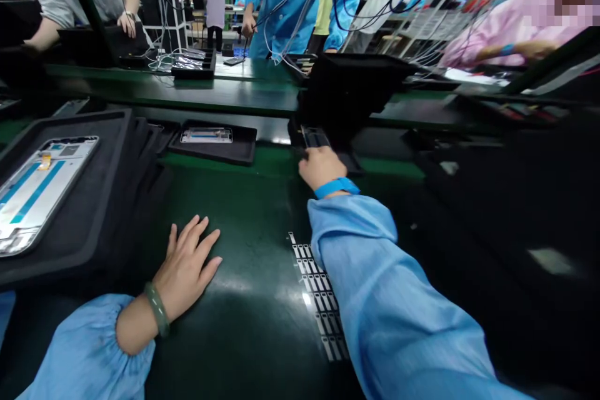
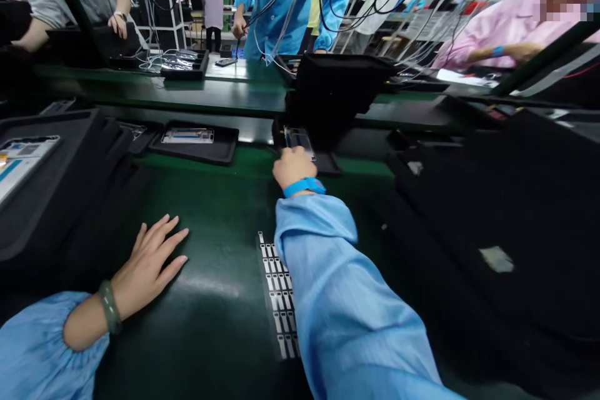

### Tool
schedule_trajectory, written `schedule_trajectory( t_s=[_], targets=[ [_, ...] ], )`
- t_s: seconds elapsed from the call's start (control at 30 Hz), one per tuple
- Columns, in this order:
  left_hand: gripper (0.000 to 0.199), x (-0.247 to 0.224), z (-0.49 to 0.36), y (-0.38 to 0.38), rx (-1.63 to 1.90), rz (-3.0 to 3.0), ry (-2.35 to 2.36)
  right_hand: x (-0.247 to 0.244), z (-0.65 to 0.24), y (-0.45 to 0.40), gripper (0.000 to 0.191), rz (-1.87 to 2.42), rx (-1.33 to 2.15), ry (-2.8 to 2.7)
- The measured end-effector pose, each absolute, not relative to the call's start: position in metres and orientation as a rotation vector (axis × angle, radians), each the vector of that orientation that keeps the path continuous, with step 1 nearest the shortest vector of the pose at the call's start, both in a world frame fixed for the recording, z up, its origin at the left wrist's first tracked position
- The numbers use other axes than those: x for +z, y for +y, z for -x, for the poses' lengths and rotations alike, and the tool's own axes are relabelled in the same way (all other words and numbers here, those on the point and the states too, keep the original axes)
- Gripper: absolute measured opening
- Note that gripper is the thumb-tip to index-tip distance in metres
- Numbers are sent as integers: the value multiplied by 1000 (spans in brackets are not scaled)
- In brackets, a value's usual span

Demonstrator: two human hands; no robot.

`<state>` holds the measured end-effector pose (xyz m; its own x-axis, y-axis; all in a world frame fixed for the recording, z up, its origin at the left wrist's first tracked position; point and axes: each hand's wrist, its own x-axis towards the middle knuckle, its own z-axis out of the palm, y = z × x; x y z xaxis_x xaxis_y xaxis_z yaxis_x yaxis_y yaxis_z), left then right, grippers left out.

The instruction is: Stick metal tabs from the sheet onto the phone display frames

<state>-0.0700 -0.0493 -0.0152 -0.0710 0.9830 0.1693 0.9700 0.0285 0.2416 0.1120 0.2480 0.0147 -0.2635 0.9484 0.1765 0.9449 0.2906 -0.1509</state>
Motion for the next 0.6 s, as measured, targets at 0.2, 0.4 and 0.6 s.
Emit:
schedule_trajectory(
  t_s=[0.2,0.4,0.6],
  targets=[
    [40,-17,68,-52,448,-2112,2197,-4,-182,269,37,1702,30,-2420],
    [39,-21,70,-51,515,-2117,2181,-3,-167,252,33,1499,-100,-2464],
    [36,-23,77,-49,634,-2103,2160,28,-154,192,31,1153,-138,-2589]
  ],
)
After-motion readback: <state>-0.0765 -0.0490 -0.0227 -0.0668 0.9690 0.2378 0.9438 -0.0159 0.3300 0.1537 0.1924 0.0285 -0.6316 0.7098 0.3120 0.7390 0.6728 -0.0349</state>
